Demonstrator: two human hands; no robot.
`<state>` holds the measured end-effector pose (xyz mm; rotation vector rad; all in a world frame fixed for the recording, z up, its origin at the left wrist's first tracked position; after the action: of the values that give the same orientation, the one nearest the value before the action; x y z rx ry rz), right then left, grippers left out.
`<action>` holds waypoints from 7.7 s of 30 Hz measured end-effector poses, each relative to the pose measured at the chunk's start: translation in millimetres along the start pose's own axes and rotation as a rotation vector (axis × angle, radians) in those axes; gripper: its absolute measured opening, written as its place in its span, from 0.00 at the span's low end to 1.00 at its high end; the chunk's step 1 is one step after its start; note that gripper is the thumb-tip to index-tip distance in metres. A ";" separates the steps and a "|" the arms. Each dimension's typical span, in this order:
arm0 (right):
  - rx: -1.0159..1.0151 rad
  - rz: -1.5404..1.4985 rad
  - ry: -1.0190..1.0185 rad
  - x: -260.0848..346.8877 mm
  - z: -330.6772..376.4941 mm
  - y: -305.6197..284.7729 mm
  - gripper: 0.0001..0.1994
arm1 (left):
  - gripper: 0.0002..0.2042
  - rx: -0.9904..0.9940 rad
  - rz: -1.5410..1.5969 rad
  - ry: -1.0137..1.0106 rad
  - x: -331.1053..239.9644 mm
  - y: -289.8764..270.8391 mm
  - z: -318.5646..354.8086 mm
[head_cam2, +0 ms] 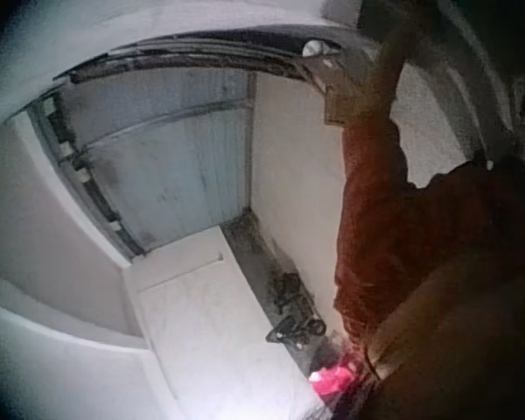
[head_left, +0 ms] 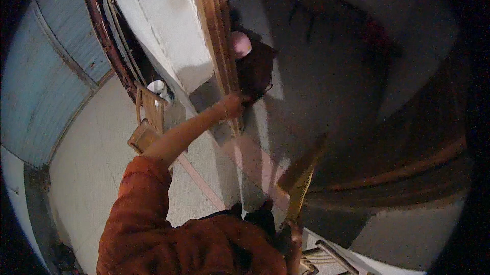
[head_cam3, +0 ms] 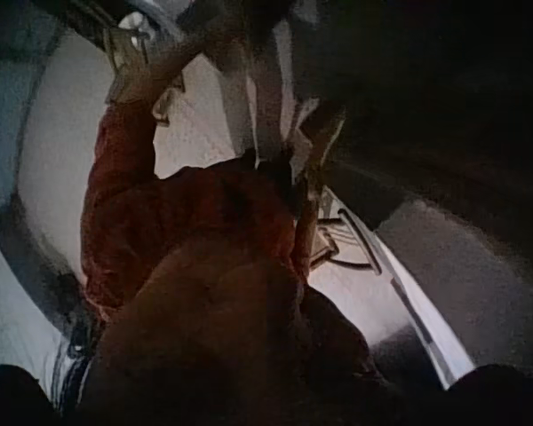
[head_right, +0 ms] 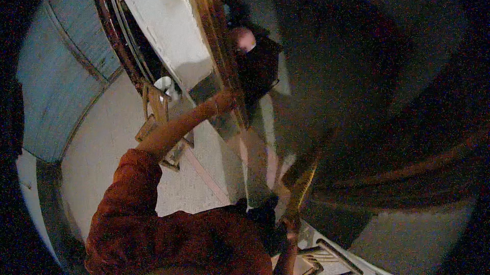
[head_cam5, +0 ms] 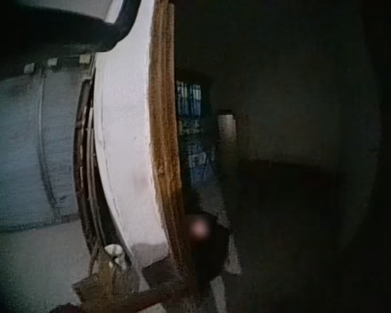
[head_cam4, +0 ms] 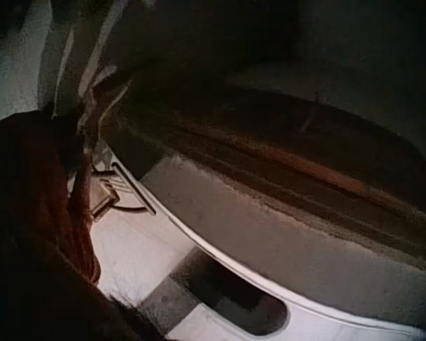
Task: The person sweeps the tiled floor of a cluttered room using a traditional straw broom. They move a small wooden chair to access the area underneath and continue sweeping around various furniture items and boxes.
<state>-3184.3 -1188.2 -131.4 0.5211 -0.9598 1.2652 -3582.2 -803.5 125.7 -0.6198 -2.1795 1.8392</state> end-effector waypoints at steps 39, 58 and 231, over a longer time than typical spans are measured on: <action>0.059 -0.186 0.208 188.7 -198.6 13.2 0.14 | 0.27 0.177 -0.979 -0.531 138.4 -204.7 -299.4; -0.052 -0.337 0.334 183.5 -181.1 -29.5 0.14 | 0.27 0.354 -1.083 -0.602 133.8 -236.6 -327.3; -0.191 -0.458 0.507 368.8 -88.4 -88.3 0.19 | 0.21 0.309 1.941 0.447 -303.1 -248.4 -141.9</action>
<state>-3070.4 -936.5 143.1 0.2300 -0.4868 0.8204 -3295.7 -846.9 425.4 -3.1792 -0.4731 1.8676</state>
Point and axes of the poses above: each hand's wrist, its own z-axis away from the middle knuckle, its own y-axis out of the palm, x = y × z, the point moved 2 cm from there along -z, towards the middle knuckle, and after that the axes turned 14 degrees about -x, right-handed, at the moved point
